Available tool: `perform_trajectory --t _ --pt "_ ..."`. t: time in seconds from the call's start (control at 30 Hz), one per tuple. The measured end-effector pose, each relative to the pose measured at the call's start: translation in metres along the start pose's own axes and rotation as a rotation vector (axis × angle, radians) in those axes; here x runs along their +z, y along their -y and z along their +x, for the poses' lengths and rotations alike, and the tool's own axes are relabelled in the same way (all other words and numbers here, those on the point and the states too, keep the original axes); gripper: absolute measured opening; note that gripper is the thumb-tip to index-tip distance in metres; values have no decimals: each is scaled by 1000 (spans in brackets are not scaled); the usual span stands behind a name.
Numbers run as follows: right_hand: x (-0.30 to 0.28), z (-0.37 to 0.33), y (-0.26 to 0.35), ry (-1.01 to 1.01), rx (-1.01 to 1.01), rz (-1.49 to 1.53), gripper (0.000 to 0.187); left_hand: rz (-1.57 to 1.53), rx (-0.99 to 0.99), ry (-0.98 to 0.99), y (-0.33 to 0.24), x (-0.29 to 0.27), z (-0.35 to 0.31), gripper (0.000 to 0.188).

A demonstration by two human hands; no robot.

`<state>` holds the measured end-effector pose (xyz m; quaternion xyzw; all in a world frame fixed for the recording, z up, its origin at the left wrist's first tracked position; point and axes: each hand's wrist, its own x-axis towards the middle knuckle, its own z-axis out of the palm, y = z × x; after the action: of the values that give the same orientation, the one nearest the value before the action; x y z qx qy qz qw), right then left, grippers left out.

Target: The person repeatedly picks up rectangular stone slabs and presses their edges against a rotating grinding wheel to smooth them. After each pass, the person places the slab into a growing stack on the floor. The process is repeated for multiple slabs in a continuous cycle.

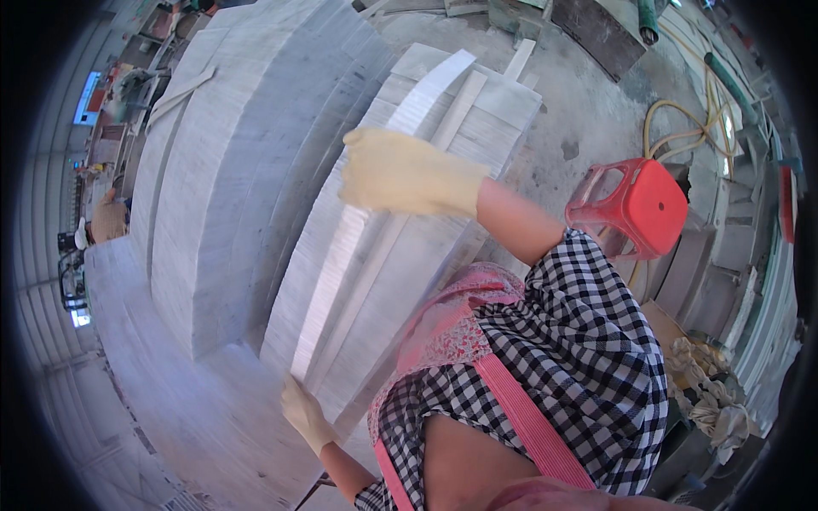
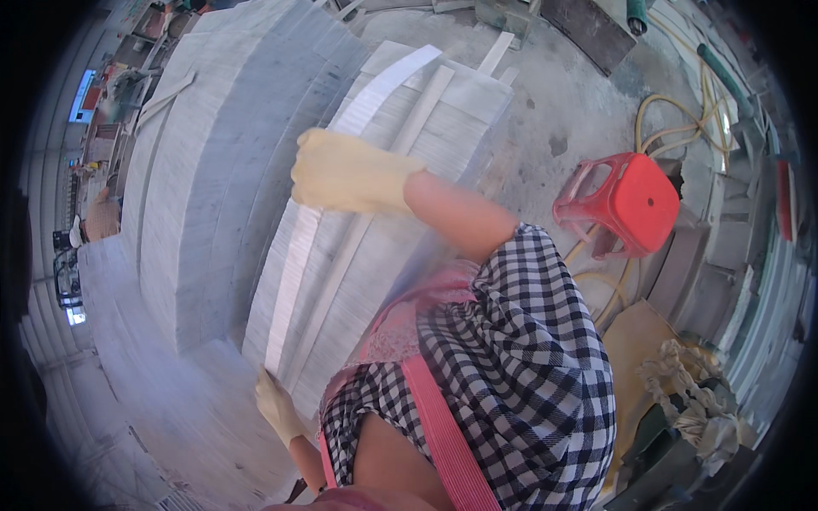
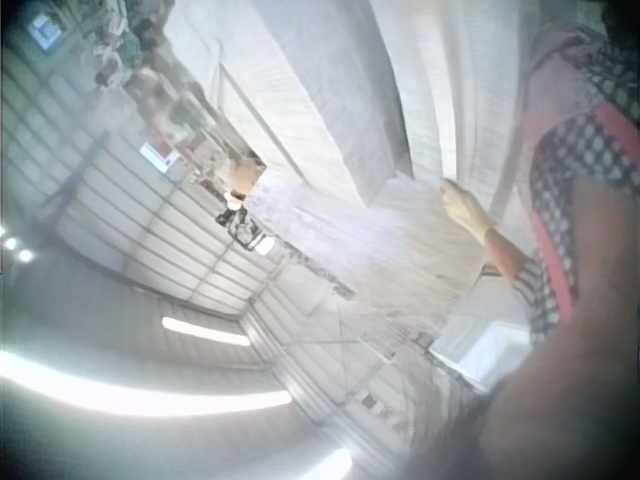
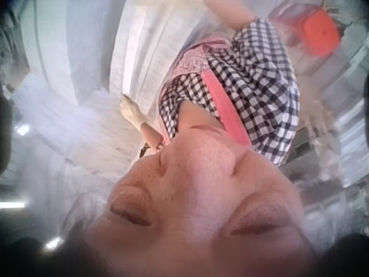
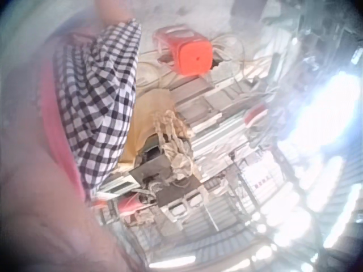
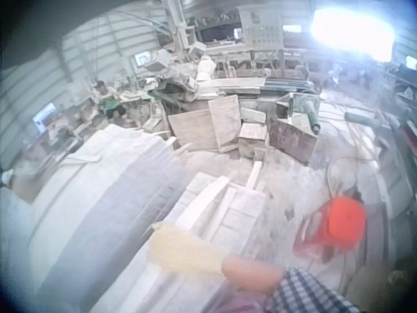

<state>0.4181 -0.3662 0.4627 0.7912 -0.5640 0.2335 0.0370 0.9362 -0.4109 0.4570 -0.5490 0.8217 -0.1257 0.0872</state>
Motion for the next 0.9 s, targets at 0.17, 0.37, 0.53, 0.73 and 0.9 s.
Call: perform_trajectory --t 0.17,0.37,0.53,0.73,0.9 --pt "58 20 16 -40 -11 107 21 -66 -3 51 38 27 -17 30" --pt "135 -46 42 35 225 43 38 7 18 170 36 63 -39 28" --pt "134 -113 82 -264 298 -39 48 67 32 116 41 84 -58 31" --pt "149 -91 107 -126 258 -20 50 21 -9 49 62 80 -42 38" --pt "148 -113 105 -112 73 92 42 -173 -219 76 30 66 -99 41"
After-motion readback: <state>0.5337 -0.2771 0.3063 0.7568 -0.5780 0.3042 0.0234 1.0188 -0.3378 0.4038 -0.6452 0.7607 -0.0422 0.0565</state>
